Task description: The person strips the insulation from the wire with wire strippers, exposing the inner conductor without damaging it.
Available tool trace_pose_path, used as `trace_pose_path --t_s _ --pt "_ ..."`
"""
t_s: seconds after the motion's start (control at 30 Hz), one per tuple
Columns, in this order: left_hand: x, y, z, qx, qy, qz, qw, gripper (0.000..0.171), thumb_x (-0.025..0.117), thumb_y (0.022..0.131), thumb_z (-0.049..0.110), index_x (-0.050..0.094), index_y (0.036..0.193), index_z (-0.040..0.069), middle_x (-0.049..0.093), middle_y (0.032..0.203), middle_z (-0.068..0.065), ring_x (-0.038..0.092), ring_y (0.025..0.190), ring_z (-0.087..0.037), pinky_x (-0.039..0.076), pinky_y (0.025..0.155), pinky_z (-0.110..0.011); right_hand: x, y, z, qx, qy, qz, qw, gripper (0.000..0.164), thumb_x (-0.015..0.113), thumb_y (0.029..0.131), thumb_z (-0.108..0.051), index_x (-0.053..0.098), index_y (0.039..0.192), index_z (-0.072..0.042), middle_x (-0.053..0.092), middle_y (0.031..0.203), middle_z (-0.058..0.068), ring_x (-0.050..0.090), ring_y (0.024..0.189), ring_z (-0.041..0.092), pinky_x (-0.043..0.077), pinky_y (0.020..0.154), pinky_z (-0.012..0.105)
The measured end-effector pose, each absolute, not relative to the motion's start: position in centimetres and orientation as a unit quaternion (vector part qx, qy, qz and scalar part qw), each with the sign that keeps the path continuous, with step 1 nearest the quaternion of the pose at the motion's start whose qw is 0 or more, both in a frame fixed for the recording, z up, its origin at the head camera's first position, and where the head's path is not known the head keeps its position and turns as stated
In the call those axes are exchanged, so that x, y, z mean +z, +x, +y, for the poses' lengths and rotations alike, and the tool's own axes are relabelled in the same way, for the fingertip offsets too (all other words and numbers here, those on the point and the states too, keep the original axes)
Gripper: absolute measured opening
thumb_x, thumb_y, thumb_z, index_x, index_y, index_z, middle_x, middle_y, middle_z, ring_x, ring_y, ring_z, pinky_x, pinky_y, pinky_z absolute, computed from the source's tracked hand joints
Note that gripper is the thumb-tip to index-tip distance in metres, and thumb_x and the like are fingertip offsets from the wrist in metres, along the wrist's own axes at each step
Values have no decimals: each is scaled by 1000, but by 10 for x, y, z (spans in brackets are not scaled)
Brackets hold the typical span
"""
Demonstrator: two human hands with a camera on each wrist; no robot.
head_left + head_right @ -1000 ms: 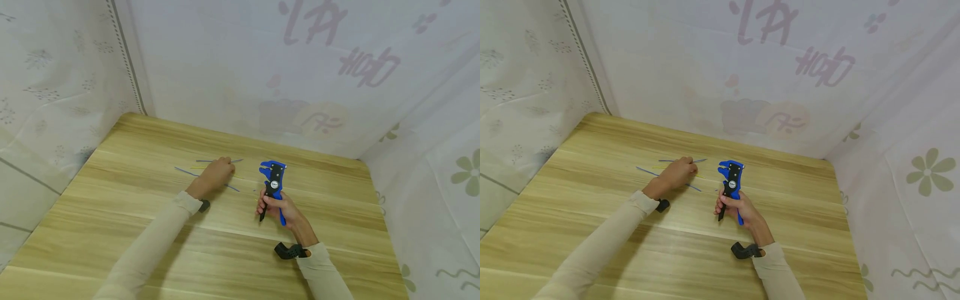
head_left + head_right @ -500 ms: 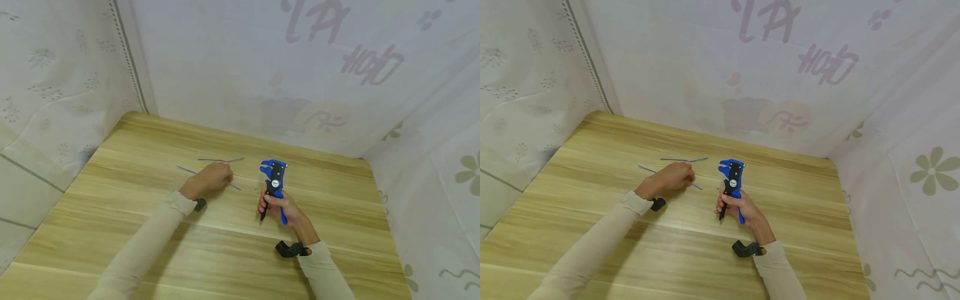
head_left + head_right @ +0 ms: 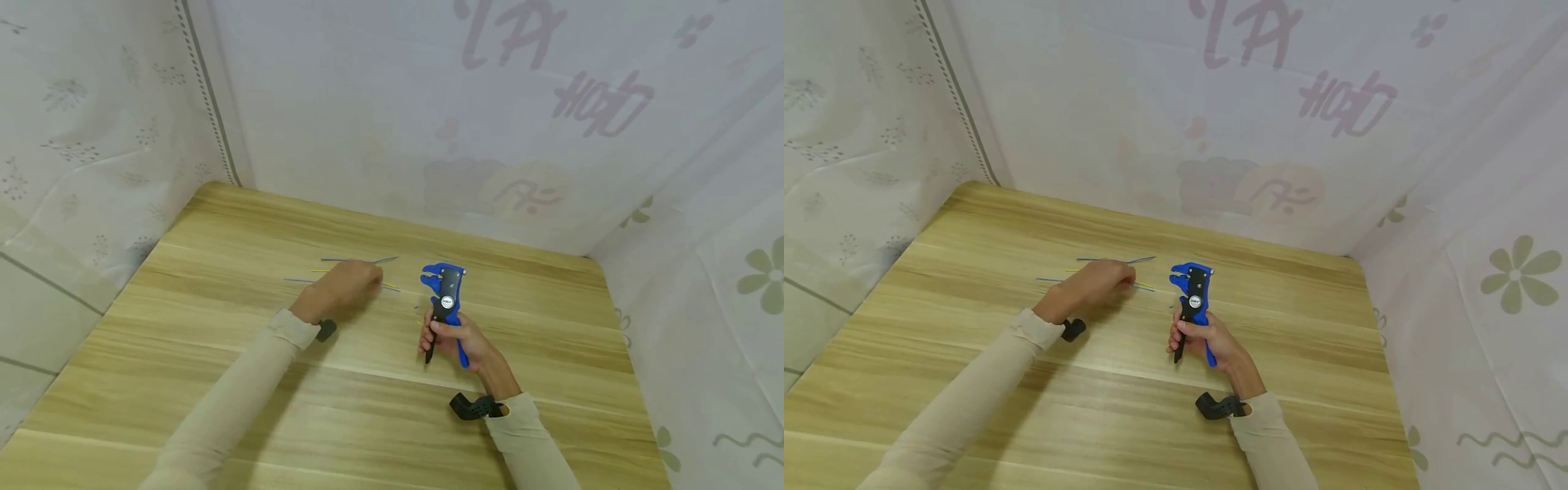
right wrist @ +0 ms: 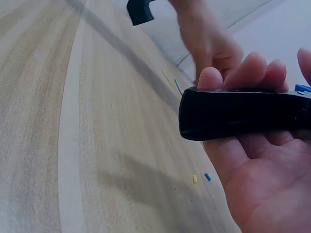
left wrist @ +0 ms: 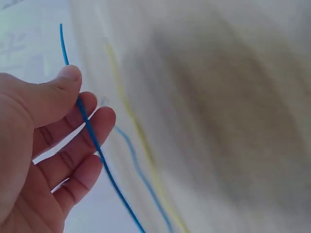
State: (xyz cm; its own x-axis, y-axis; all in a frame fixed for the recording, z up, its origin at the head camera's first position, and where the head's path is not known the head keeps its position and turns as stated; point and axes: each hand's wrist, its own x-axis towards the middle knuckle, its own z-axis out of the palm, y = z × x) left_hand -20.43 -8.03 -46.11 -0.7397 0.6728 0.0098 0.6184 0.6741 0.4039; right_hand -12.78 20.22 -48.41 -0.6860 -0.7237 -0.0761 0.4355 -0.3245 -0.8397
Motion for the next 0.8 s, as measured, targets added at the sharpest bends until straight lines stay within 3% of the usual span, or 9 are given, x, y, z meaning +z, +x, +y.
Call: trace_pose_path --t_s 0.23,0.57,0.8 --pt "-444 -205 -75 232 361 902 45 13 54 103 12 65 99 8 63 91 1 57 81 -13 50 76 -30 -484 -127 200 -796 -166 448 371 23 31 101 5 52 104 -5 58 86 6 60 80 21 53 86 39" --pt "-426 -202 -68 293 369 882 11 11 55 102 11 64 102 7 65 93 -3 61 82 -15 52 77 -32 -483 -128 200 -798 -187 429 380 27 28 102 5 53 105 -5 59 88 5 61 82 21 52 88 39" --pt "-421 -202 -65 316 377 871 -4 10 56 101 10 65 100 7 66 93 -3 61 83 -15 52 77 -31 -482 -130 200 -792 -199 429 386 22 33 102 2 54 106 -6 59 88 4 62 83 21 53 88 38"
